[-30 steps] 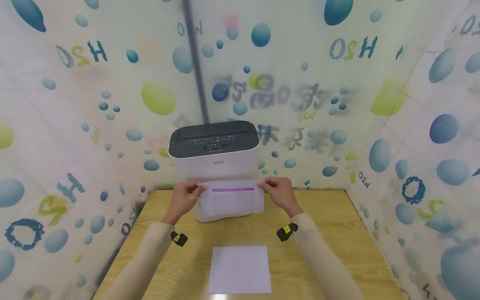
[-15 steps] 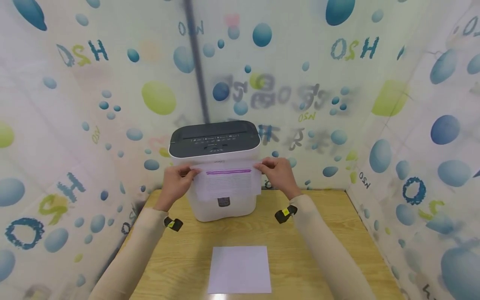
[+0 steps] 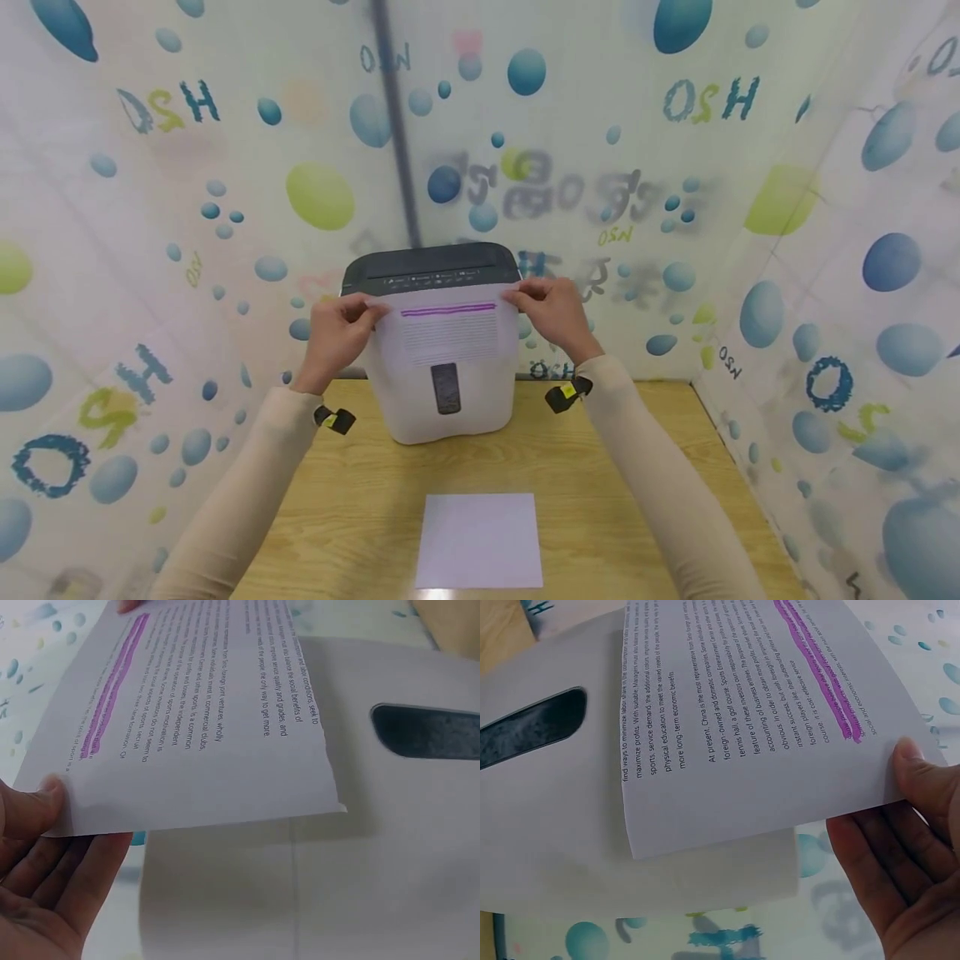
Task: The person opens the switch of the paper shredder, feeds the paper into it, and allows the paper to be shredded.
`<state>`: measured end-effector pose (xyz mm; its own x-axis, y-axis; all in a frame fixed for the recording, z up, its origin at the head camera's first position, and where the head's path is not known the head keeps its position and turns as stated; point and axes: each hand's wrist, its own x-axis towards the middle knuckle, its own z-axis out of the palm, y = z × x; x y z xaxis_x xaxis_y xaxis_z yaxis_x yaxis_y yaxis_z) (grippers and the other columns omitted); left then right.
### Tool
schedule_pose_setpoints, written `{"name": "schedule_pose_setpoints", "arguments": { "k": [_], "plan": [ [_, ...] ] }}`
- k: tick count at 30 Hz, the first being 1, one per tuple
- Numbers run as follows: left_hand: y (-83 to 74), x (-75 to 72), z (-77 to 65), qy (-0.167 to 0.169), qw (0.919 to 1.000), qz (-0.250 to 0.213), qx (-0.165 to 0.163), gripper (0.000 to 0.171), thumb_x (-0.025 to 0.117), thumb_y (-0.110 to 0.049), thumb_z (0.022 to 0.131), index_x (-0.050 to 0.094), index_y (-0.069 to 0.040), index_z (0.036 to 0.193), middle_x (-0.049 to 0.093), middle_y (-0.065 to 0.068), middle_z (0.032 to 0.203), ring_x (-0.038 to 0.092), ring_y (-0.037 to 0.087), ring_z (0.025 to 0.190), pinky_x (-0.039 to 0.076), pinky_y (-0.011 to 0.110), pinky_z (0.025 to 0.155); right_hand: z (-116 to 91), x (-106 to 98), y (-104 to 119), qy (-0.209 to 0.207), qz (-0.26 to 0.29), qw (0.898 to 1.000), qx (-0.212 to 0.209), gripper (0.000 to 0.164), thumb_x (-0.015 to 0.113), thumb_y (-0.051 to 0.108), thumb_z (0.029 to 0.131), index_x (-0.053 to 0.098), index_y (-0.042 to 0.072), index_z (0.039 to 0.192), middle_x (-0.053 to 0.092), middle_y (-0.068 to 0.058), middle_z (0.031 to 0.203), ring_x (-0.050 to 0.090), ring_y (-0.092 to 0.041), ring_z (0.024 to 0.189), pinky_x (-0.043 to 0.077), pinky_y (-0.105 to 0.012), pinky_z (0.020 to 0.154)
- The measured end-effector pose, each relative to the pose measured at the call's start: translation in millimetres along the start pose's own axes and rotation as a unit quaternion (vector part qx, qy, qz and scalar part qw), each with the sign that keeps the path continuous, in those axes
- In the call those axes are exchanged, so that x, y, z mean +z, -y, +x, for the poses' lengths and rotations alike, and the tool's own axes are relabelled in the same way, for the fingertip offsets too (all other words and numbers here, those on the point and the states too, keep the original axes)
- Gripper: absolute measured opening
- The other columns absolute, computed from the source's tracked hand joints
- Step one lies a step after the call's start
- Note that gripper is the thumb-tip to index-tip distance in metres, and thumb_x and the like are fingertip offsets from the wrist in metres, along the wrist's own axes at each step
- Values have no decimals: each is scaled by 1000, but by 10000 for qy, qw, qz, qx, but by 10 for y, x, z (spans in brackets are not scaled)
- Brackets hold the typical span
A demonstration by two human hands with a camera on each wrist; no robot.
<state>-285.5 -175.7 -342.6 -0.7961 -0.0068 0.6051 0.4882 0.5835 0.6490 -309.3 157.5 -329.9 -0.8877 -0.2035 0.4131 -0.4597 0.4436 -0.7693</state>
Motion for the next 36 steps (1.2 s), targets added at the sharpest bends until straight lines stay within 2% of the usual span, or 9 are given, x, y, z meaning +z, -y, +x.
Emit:
{"name": "schedule_pose_setpoints", "arguments": {
  "k": [7, 13, 17, 20, 27, 36],
  "plan": [
    [-104, -110, 224, -221, 9991, -5, 357, 13, 73, -14, 95, 80, -6, 88, 73, 12, 74, 52, 18, 58, 39, 22, 52, 161, -105, 190, -205, 4, 9997, -163, 25, 71, 34, 98, 82, 12, 103, 80, -10, 102, 76, -22, 91, 55, -30, 77],
    [-202, -245, 450, -339, 9985, -28, 436, 17, 74, -16, 94, 78, -5, 81, 71, 13, 69, 49, 15, 55, 33, 22, 50, 321, -159, 380, -496, -52, 9984, -263, 23, 73, 36, 96, 82, 15, 99, 80, -5, 97, 74, -15, 84, 57, -31, 76],
    [-258, -336, 588, -382, 9983, -9, 447, 18, 74, -16, 93, 77, -7, 78, 69, 12, 66, 46, 15, 54, 31, 23, 50, 437, -180, 474, -482, 98, 9985, -244, 24, 74, 34, 95, 82, 12, 99, 80, -5, 98, 75, -13, 84, 58, -28, 79],
    [-284, -373, 689, -398, 9983, -63, 423, 14, 73, -14, 93, 80, -8, 83, 73, 11, 72, 51, 13, 55, 36, 22, 52, 538, -210, 531, -534, 167, 9982, -221, 24, 76, 32, 94, 82, 10, 100, 81, -4, 98, 77, -13, 84, 59, -27, 82],
    [-305, -409, 897, -510, 9976, -227, 415, 12, 71, -10, 92, 82, -6, 88, 77, 16, 81, 58, 5, 58, 42, 20, 55, 765, -284, 631, -566, 97, 9980, -247, 23, 75, 31, 95, 81, 10, 102, 81, -1, 100, 77, -9, 84, 59, -34, 91],
    [-318, -390, 1128, -338, 9993, -13, 142, 16, 68, -14, 96, 81, -5, 96, 77, 15, 91, 59, 14, 70, 43, 23, 62, 967, -315, 629, -517, 207, 9984, -91, 21, 75, 29, 95, 81, 10, 104, 80, 1, 101, 76, -9, 88, 57, -36, 96]
  ]
}}
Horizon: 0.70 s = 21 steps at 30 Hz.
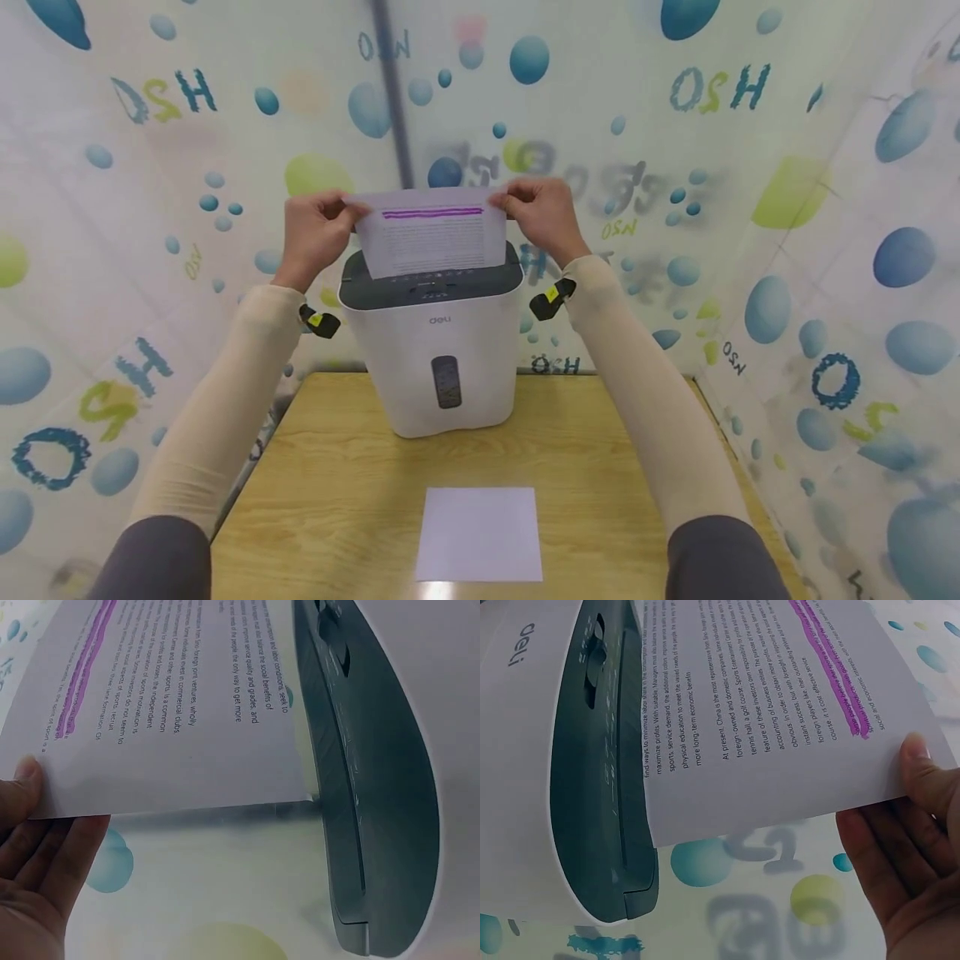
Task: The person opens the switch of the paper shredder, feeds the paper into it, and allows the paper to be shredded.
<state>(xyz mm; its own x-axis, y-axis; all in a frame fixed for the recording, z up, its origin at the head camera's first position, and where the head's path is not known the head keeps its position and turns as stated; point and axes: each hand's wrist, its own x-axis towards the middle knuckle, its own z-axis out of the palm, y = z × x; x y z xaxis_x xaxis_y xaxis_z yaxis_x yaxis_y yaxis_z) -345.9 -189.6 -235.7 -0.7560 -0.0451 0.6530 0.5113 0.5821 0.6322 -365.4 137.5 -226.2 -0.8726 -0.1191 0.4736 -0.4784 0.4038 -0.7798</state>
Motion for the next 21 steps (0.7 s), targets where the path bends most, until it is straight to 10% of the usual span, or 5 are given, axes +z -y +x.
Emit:
{"name": "schedule_pose_setpoints", "arguments": {
  "k": [21],
  "plan": [
    [293, 154, 346, 82, 9990, 296, -322, 19, 64, -13, 99, 80, -3, 99, 77, 16, 97, 56, 16, 73, 40, 24, 66, 448, 270, -304, 93, 72, 9997, 226, 23, 73, 25, 97, 79, 8, 110, 77, -9, 116, 77, -20, 101, 57, -34, 98]
  ]
}}
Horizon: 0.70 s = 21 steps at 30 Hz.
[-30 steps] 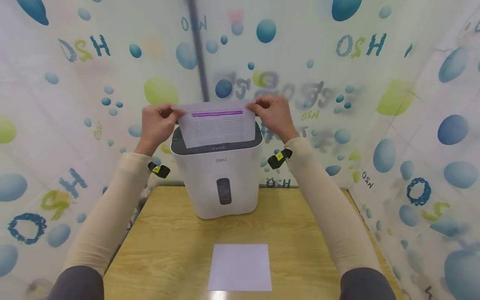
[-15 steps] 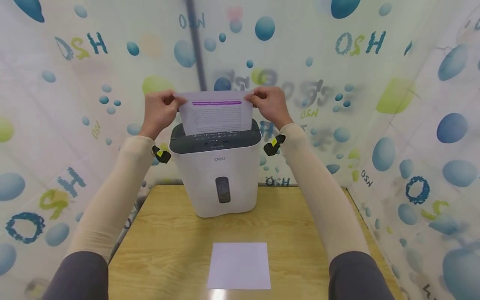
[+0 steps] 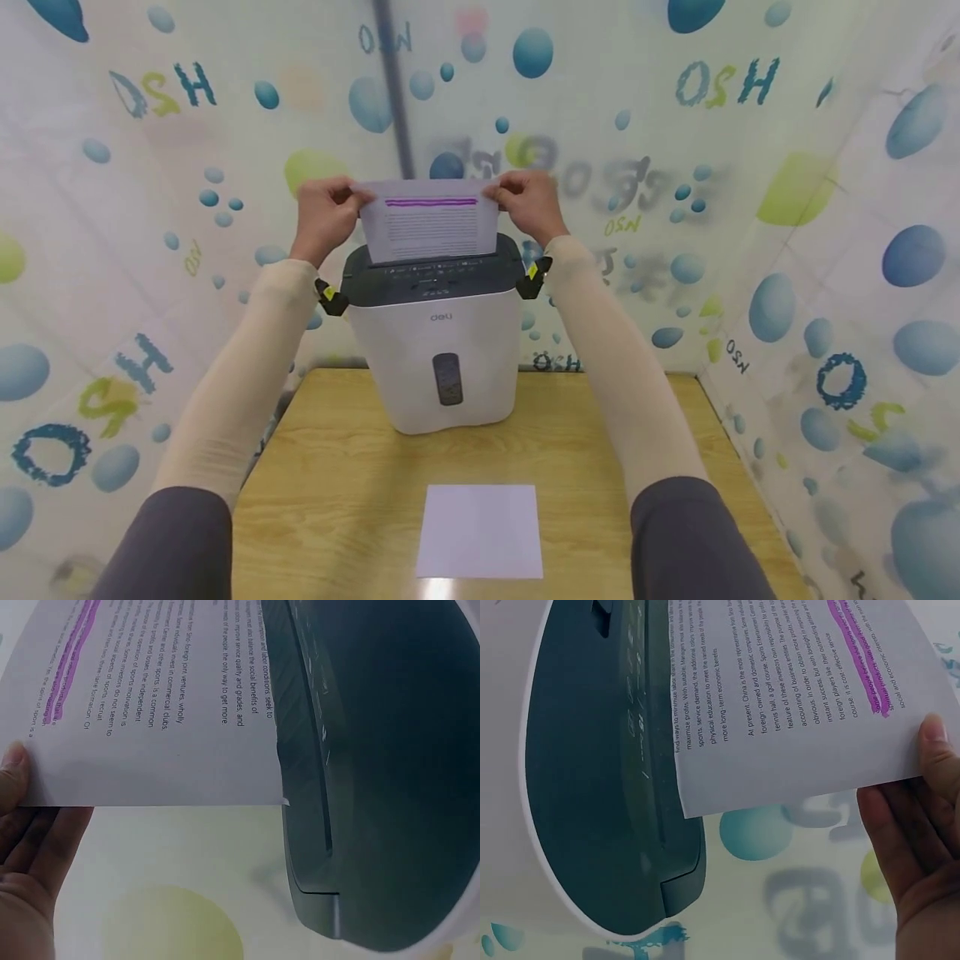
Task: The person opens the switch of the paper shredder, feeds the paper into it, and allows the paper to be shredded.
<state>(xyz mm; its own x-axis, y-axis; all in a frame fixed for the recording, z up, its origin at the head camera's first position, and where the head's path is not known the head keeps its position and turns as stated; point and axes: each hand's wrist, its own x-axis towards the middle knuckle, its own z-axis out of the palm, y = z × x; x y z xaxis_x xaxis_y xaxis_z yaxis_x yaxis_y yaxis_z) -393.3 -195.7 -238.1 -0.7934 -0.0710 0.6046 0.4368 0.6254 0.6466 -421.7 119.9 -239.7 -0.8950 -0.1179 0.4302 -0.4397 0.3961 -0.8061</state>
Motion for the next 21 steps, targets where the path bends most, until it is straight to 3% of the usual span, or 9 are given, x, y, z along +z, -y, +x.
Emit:
{"name": "schedule_pose_setpoints", "arguments": {
  "k": [8, 21],
  "plan": [
    [138, 75, 68, 88, 9999, 4, -127, 19, 63, -9, 99, 81, -5, 100, 78, 16, 97, 59, 12, 73, 42, 23, 68, 95, 111, -141, -21, 297, 9995, -50, 23, 72, 21, 97, 78, 3, 110, 77, -13, 112, 76, -23, 103, 59, -35, 95],
    [204, 150, 83, 216, 9995, 121, -176, 18, 65, -13, 99, 80, -4, 101, 78, 16, 99, 63, 17, 80, 44, 23, 72, 139, 136, -262, -45, 112, 9999, -38, 22, 71, 24, 98, 79, 6, 108, 77, -10, 109, 76, -20, 100, 59, -33, 93]
  ]
}}
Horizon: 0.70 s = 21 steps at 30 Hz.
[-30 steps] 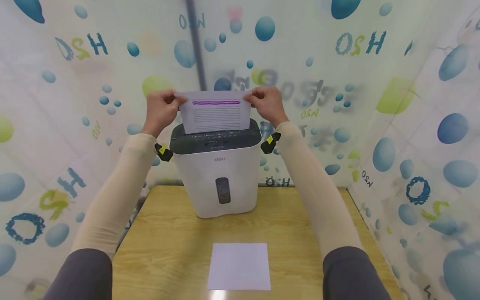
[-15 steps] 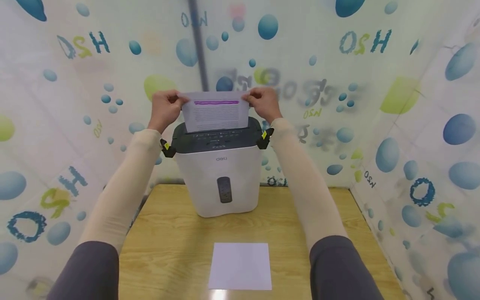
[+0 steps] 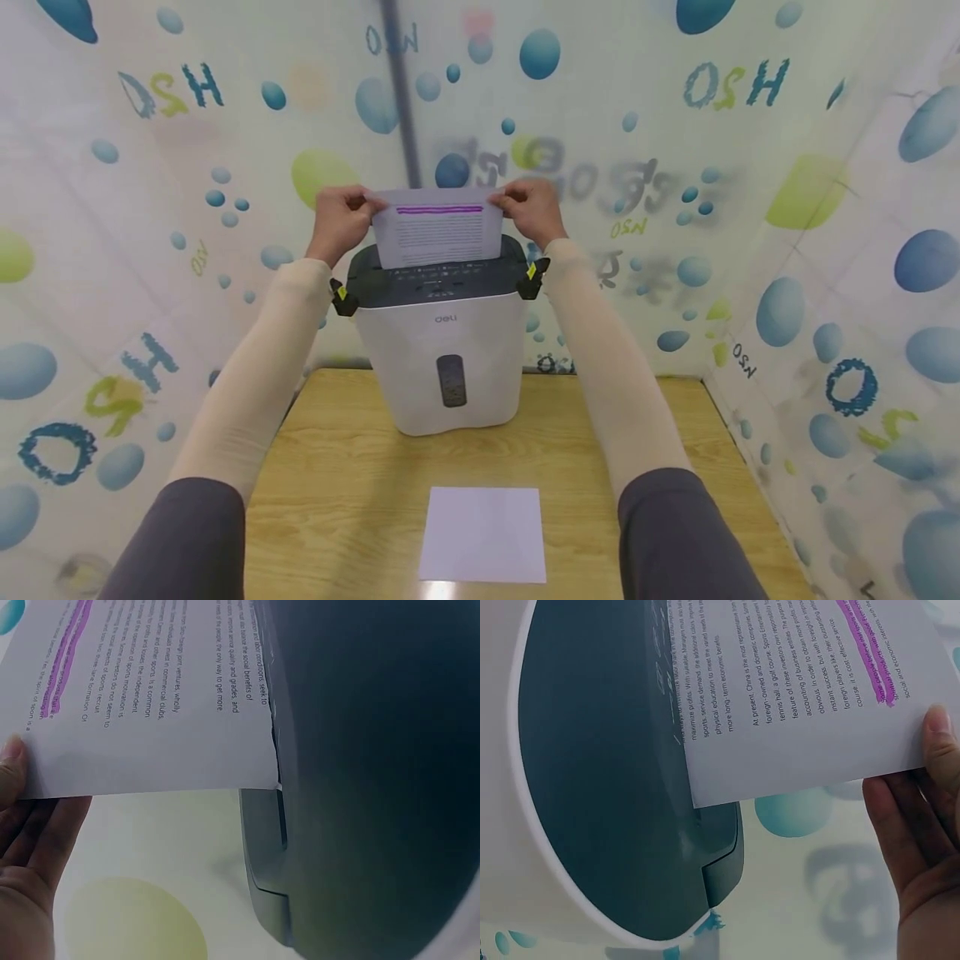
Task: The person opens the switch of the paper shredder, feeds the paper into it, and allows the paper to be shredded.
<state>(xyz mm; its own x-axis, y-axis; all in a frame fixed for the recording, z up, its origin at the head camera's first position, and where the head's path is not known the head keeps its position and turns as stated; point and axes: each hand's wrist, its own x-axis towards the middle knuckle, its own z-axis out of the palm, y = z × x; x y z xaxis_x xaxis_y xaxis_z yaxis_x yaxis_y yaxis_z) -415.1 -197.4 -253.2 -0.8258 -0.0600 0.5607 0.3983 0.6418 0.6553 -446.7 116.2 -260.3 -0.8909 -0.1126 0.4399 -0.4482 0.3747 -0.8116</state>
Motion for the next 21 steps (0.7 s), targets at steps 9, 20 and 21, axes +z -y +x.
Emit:
{"name": "schedule_pose_setpoints", "arguments": {
  "k": [9, 20, 21],
  "plan": [
    [-1, -7, 10, 16, 9999, 105, -18, 18, 65, -14, 100, 80, -4, 101, 78, 15, 100, 62, 17, 82, 44, 23, 74, -2, 30, -23, 11, 225, 9997, 16, 22, 72, 23, 97, 79, 4, 106, 78, -9, 106, 76, -20, 101, 59, -32, 94],
    [78, -4, -5, 366, 9984, 400, -164, 21, 63, -16, 101, 80, -6, 104, 77, 16, 101, 59, 19, 80, 43, 27, 67, -8, 58, -59, 282, -209, 9989, 326, 26, 72, 23, 97, 77, 2, 112, 75, -12, 113, 74, -25, 103, 58, -39, 98],
    [84, -5, -8, 406, 9980, 448, -175, 20, 63, -16, 100, 80, -5, 104, 77, 16, 100, 58, 20, 79, 42, 27, 65, -5, 56, -63, 352, -313, 9983, 347, 27, 71, 24, 98, 77, 3, 113, 75, -13, 115, 74, -26, 104, 57, -40, 98]
  ]
}}
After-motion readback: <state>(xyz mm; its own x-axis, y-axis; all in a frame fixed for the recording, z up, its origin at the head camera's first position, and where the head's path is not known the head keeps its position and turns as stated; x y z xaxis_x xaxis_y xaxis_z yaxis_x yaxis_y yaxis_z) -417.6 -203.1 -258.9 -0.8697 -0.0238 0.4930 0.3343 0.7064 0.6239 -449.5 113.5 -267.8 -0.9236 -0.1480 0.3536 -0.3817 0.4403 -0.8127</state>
